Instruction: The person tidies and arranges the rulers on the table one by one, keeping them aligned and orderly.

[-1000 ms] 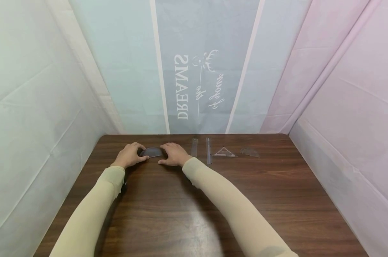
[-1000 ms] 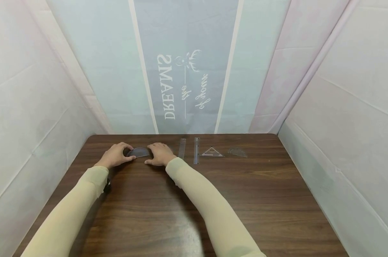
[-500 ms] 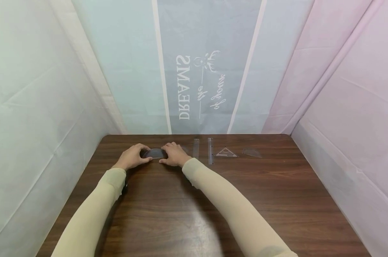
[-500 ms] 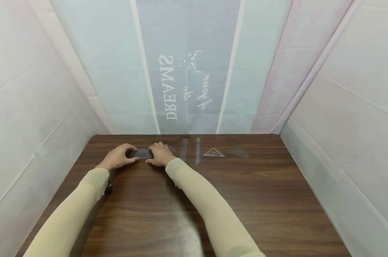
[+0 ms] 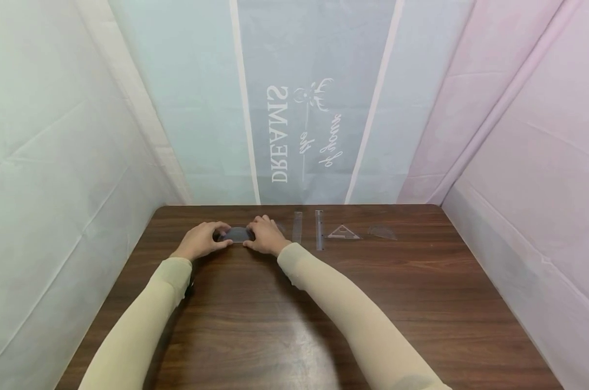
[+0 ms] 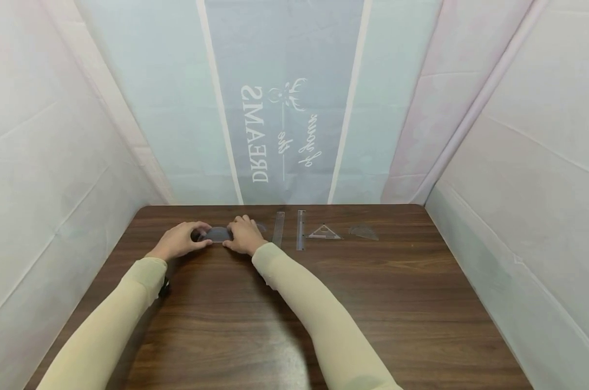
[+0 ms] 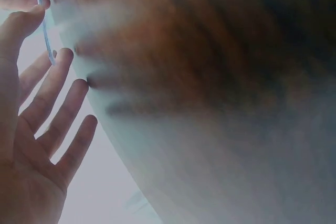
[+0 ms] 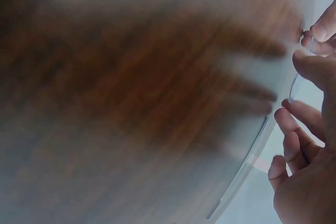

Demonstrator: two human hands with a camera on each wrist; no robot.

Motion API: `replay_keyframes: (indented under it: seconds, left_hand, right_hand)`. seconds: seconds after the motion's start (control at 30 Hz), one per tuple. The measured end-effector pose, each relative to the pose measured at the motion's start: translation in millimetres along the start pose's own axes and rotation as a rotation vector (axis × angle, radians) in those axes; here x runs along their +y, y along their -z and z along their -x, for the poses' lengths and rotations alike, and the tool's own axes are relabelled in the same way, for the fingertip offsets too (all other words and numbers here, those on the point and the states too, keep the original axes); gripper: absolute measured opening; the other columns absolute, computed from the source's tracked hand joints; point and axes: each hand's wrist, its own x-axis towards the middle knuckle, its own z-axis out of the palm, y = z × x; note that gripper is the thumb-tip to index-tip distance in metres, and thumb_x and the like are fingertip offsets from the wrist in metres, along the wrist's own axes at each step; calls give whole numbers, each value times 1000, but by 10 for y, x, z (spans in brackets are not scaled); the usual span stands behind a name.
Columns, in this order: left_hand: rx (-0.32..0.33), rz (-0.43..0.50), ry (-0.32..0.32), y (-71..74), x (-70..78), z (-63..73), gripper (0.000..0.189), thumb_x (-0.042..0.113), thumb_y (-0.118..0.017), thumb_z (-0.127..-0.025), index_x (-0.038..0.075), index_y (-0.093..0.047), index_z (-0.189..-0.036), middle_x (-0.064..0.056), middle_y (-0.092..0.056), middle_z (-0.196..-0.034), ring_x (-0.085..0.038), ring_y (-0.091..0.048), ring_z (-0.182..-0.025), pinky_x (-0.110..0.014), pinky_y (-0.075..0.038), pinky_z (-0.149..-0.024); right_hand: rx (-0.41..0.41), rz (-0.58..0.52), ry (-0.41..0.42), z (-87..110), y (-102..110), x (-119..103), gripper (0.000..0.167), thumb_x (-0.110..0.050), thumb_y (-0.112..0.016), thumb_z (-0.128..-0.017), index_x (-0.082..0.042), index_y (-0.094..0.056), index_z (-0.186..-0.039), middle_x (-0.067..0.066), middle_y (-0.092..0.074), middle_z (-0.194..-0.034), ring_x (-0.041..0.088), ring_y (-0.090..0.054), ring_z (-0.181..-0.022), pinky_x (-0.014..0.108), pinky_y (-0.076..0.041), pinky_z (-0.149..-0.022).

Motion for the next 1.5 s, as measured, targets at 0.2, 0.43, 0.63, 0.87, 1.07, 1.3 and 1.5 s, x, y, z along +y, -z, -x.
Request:
replay_keyframes:
  seconds: [0.2,0.43,0.63,0.87,1.07,1.3,1.5]
  left_hand:
    - [3,-19,-21,-8,35,9,51,42,-82,-97,13,-71,-137,-7,-75,-118,-27,-70,-108,-56,-56,-93]
    - [-19,-22,-21,10,104,56,56,41,-83,-96,11,-68,-140,-9,-76,-122,-31,-72,-114,-59,-55,-97]
    - [-42,-24,-11,19,161,110,55,41,-82,-97,11,-68,-141,-11,-76,-126,-32,-71,-116,-60,-55,-98]
    - [-6,-36,-34,-4,203,190,55,43,-84,-94,14,-69,-138,-8,-72,-121,-29,-70,-110,-58,-56,-94]
    - [-8,-57,-57,-31,257,247,53,42,-85,-94,14,-71,-136,-5,-68,-119,-27,-69,-109,-56,-57,-92]
    - [0,-71,-89,-38,338,332,53,43,-85,-93,13,-72,-135,-6,-69,-120,-27,-69,-109,-55,-58,-91]
    - [14,-81,-114,-42,377,441,53,45,-85,-93,15,-72,-135,-3,-69,-118,-25,-69,-106,-54,-58,-88]
  right_hand:
    - [48,30,1,36,-25,2,49,-47,-74,-102,-13,-72,-137,1,-68,-128,20,-55,-117,36,-44,-103]
    - [58,42,0,144,45,-19,52,-46,-74,-102,-11,-71,-140,1,-68,-128,21,-56,-117,36,-45,-104]
    - [56,26,14,218,63,-7,55,-45,-75,-101,-9,-69,-143,3,-68,-131,21,-57,-117,35,-45,-103]
    - [49,31,55,313,51,44,55,-43,-74,-102,-12,-67,-146,1,-67,-127,19,-56,-111,33,-45,-96]
    - [28,8,97,406,35,104,55,-42,-74,-102,-12,-66,-148,-1,-65,-117,15,-52,-101,31,-43,-89]
    - [-10,-13,132,537,57,138,55,-41,-74,-103,-13,-65,-148,-3,-65,-120,14,-55,-109,33,-45,-100]
    - [-21,-44,163,659,95,133,55,-40,-75,-102,-11,-65,-148,-1,-65,-120,15,-53,-108,33,-45,-100]
